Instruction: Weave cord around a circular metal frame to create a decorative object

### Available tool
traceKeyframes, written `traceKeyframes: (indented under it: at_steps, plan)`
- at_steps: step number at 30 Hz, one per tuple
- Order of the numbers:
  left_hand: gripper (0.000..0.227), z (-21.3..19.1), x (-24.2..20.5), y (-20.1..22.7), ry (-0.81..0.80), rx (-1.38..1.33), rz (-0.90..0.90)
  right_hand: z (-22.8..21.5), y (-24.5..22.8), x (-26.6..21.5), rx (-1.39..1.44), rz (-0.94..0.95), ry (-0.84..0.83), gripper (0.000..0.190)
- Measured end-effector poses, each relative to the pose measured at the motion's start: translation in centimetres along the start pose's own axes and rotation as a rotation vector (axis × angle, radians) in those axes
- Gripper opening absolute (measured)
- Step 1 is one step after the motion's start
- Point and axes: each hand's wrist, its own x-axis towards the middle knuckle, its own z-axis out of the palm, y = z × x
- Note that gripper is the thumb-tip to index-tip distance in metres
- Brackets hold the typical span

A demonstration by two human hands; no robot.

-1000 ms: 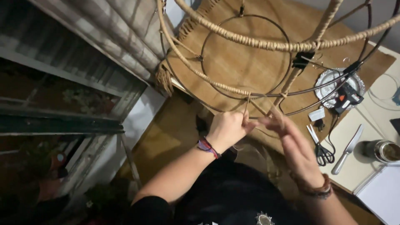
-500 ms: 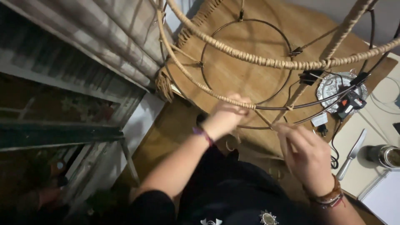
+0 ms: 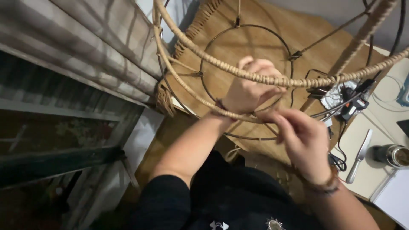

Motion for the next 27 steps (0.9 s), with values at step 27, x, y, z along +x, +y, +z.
traceKeyframes:
  at_steps: [27]
  plan:
    - [0.053, -4.5, -5.1, 16.8, -0.179, -0.965, -1.243, 3.4, 15.7, -14.2, -0.325, 0.017, -0.574, 0.036]
